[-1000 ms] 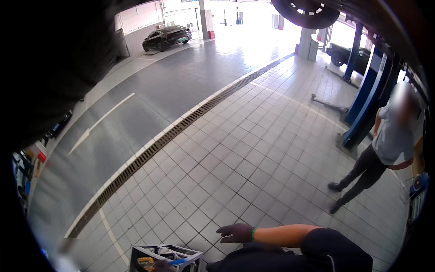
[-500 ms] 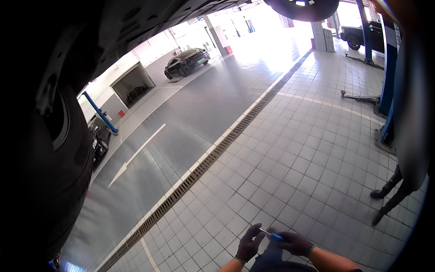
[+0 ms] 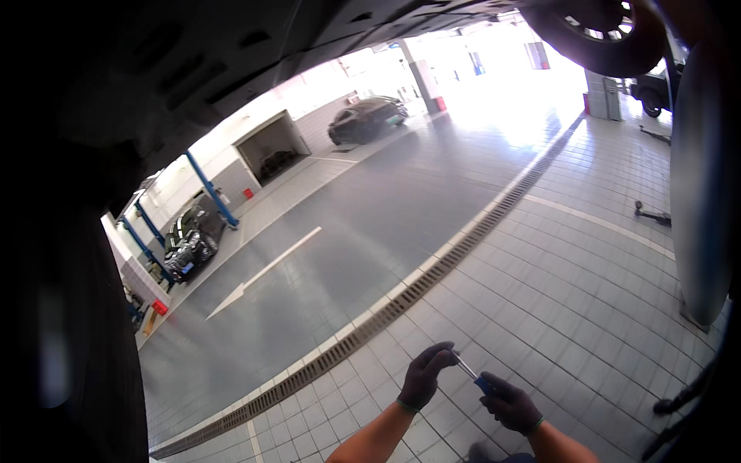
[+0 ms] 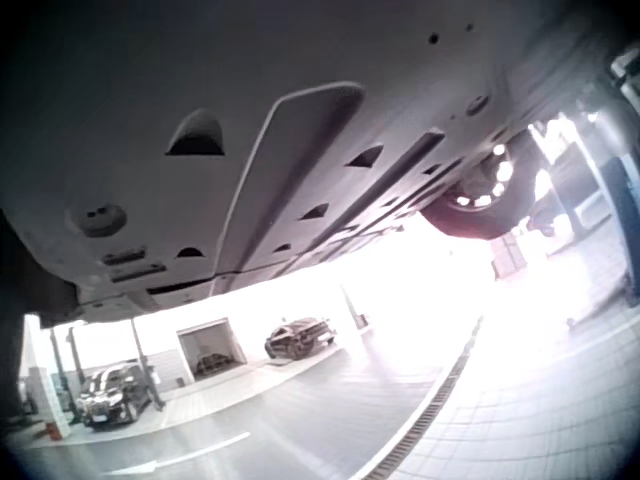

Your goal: The person uses a yellow power drill to remove fasteners from the underside of a white car elevated on a lift. They then switch to a blue-handled wrench to manually tighten bolts on the vehicle's undercarriage. The person moves between the car and a nearby tool cart to retrieve and return tools.

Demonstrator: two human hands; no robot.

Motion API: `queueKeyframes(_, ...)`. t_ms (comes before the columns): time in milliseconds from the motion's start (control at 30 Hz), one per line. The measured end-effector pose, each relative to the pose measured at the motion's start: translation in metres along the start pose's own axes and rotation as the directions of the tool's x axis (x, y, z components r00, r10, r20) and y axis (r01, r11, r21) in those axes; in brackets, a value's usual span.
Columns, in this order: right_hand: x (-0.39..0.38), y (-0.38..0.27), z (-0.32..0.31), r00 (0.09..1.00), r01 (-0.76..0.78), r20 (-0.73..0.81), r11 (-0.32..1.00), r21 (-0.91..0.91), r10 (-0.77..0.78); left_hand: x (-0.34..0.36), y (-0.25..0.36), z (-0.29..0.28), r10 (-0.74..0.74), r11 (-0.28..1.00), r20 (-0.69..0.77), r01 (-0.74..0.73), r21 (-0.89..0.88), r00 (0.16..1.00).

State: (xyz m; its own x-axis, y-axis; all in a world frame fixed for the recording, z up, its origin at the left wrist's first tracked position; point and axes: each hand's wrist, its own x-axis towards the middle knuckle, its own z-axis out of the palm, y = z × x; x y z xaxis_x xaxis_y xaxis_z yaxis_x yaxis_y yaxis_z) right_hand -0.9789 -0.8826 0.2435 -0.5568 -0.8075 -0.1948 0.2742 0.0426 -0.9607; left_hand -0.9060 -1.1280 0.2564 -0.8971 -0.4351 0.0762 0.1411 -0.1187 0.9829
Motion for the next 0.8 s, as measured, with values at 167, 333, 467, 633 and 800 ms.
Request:
queueKeyframes(167,0.095,-0.068,-0.005,0.953,0.262,0.158,0.965,0.010,-0.260,0.080,0.066,-0.012,0.216,0.966,0.006,-0.214,0.146,0.976)
queueKeyframes(333,0.173,-0.179,0.004,0.724,0.575,0.429,0.816,0.057,-0.540,0.134,0.174,-0.024,0.667,0.528,0.058,-0.525,0.667,0.743)
queueKeyframes(467,0.225,-0.278,0.035,0.378,0.760,0.557,0.592,0.269,-0.739,0.145,0.286,-0.024,0.834,0.093,0.181,-0.455,0.885,0.521)
queueKeyframes(633,0.227,-0.401,0.098,0.049,0.820,0.532,0.337,0.461,-0.845,0.139,0.428,-0.022,0.763,-0.638,0.640,-0.053,0.768,0.085)
queueKeyframes(800,0.226,-0.456,0.138,-0.170,0.943,0.406,-0.028,0.333,-0.898,0.124,0.492,-0.011,0.712,-0.701,0.702,0.055,0.711,0.014)
